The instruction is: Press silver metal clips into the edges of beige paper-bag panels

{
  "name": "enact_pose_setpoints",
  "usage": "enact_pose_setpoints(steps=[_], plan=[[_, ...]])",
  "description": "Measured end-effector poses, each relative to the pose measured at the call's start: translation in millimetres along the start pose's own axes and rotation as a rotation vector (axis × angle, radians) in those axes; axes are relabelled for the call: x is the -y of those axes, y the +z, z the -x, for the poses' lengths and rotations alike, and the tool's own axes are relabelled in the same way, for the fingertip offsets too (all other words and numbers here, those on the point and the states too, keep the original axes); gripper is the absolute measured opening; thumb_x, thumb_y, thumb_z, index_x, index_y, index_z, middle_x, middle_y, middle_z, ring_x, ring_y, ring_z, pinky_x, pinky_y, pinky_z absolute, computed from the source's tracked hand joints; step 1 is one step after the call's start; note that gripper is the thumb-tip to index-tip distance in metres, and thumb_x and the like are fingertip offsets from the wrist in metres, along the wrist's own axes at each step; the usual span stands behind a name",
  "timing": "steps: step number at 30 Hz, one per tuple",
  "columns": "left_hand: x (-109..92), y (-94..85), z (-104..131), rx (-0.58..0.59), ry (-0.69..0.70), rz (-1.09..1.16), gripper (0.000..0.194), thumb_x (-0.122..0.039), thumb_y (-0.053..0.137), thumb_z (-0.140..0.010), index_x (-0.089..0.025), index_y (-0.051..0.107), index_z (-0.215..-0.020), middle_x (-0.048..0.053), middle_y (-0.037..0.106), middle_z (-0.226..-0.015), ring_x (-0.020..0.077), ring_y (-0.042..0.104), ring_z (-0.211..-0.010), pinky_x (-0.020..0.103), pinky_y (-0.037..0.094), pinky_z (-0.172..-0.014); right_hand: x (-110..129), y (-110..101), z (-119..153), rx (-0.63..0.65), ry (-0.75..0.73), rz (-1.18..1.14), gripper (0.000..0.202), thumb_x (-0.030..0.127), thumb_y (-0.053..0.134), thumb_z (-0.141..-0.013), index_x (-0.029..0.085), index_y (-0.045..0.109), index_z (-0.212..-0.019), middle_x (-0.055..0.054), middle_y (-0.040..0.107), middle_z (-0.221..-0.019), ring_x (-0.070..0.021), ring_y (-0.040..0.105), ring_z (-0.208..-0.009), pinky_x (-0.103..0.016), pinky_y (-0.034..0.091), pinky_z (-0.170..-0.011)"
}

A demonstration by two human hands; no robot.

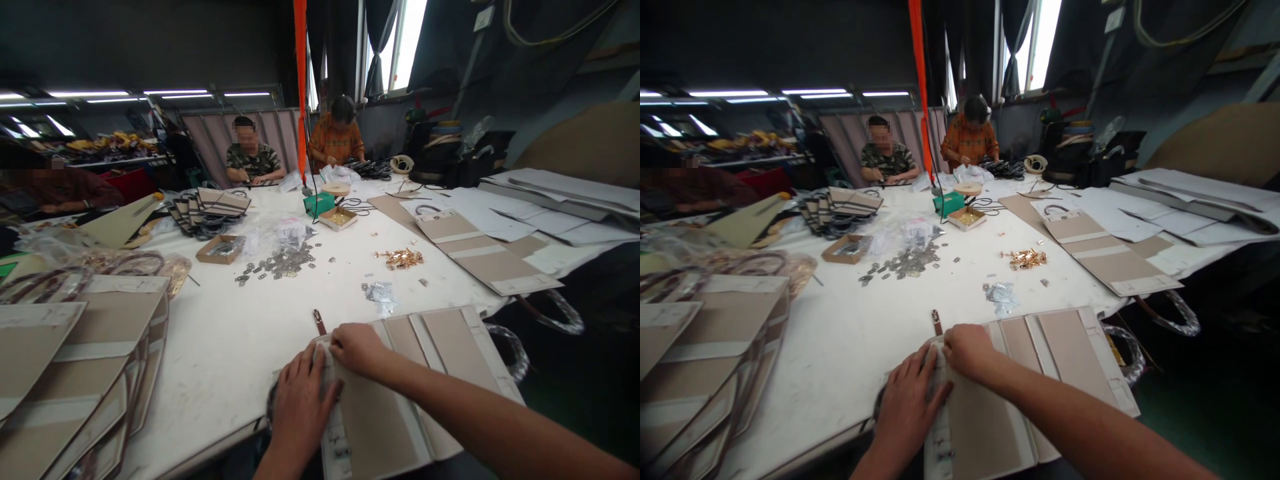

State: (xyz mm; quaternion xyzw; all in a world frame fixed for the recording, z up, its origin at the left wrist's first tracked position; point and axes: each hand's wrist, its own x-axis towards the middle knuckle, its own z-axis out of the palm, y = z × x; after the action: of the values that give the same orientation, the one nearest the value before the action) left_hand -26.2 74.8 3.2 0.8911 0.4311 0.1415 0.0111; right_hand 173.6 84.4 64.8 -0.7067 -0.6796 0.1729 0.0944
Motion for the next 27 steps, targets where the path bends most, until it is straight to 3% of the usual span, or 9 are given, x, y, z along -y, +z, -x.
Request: enact_pose_setpoints(steps=[3,7,10,15,18,21,24,27], plan=[[2.0,0.0,1.1,-0.005,-0.031,0.034,0.058,-0.043,0.067,-0.097,-0.025,0.056,-0.151,0.011,0.057,-0.155,0.0320,0.053,-0.138,0.051,0.044,-0.113,-43.8,-33.9,-29.3,-0.040,0.058,0.003,0.019,0.035,0.067,-0.096,0.028,0.084,-0.103,-0.003,0.082,-0.106,-0.0208,0.074,-0.095,-0.027,0.051,-0.079],[4.1,1.1,0.3,-0.002,-0.058,0.106,0.060,-0.040,0.073,-0.093,-0.027,0.058,-0.150,0.010,0.062,-0.144,0.0315,0.054,-0.133,0.051,0.044,-0.111,-110.7,-69.7,-78.5,-0.148,0.237,0.094,0.033,0.031,0.062,-0.098,0.024,0.079,-0.126,-0.011,0.075,-0.131,-0.0279,0.069,-0.115,-0.035,0.051,-0.091],[4.1,1.0,0.2,-0.017,-0.071,0.144,0.061,-0.037,0.076,-0.091,-0.027,0.058,-0.149,0.010,0.064,-0.137,0.0312,0.055,-0.128,0.051,0.044,-0.109,-143.2,-69.5,-103.0,-0.141,0.311,0.119,0.032,0.028,0.064,-0.095,0.023,0.081,-0.122,-0.011,0.075,-0.129,-0.0281,0.069,-0.114,-0.035,0.051,-0.091],[1.4,-3.7,-1.7,0.017,-0.081,0.204,0.064,-0.041,0.078,-0.089,-0.027,0.057,-0.148,0.010,0.064,-0.132,0.0313,0.055,-0.122,0.051,0.045,-0.106,-165.6,-54.2,-120.0,-0.113,0.342,0.111,0.025,0.026,0.067,-0.090,0.022,0.084,-0.108,-0.009,0.080,-0.116,-0.0267,0.071,-0.104,-0.033,0.051,-0.084],[0.4,-5.6,-3.5,0.035,-0.092,0.225,0.065,-0.043,0.079,-0.089,-0.025,0.056,-0.148,0.010,0.063,-0.132,0.0316,0.054,-0.122,0.052,0.044,-0.106,-166.5,-60.1,-124.8,-0.070,0.300,0.089,0.017,0.022,0.069,-0.088,0.019,0.084,-0.096,-0.009,0.081,-0.102,-0.0235,0.072,-0.091,-0.031,0.051,-0.080],[-0.3,-5.5,-3.4,0.036,-0.100,0.250,0.066,-0.045,0.079,-0.089,-0.024,0.056,-0.147,0.010,0.062,-0.132,0.0311,0.053,-0.122,0.052,0.043,-0.106,-147.4,-71.5,-117.1,-0.039,0.212,0.065,0.016,0.022,0.068,-0.089,0.020,0.083,-0.093,-0.007,0.081,-0.096,-0.0211,0.071,-0.089,-0.029,0.050,-0.081],[-1.1,-5.1,-2.5,0.032,-0.107,0.268,0.067,-0.046,0.081,-0.087,-0.025,0.057,-0.146,0.009,0.062,-0.132,0.0312,0.053,-0.123,0.052,0.043,-0.106,-103.2,-73.2,-90.1,0.075,0.070,-0.072,0.020,0.033,0.067,-0.092,0.023,0.083,-0.099,-0.003,0.078,-0.084,-0.0177,0.068,-0.075,-0.027,0.049,-0.073],[-1.6,-5.7,-2.4,0.030,-0.114,0.278,0.068,-0.047,0.082,-0.085,-0.025,0.058,-0.144,0.008,0.062,-0.131,0.0311,0.053,-0.123,0.052,0.043,-0.107,-51.6,-57.4,-55.2,0.290,-0.050,-0.304,0.025,0.038,0.065,-0.092,0.022,0.083,-0.099,0.000,0.074,-0.074,-0.0141,0.061,-0.059,-0.025,0.046,-0.061]])
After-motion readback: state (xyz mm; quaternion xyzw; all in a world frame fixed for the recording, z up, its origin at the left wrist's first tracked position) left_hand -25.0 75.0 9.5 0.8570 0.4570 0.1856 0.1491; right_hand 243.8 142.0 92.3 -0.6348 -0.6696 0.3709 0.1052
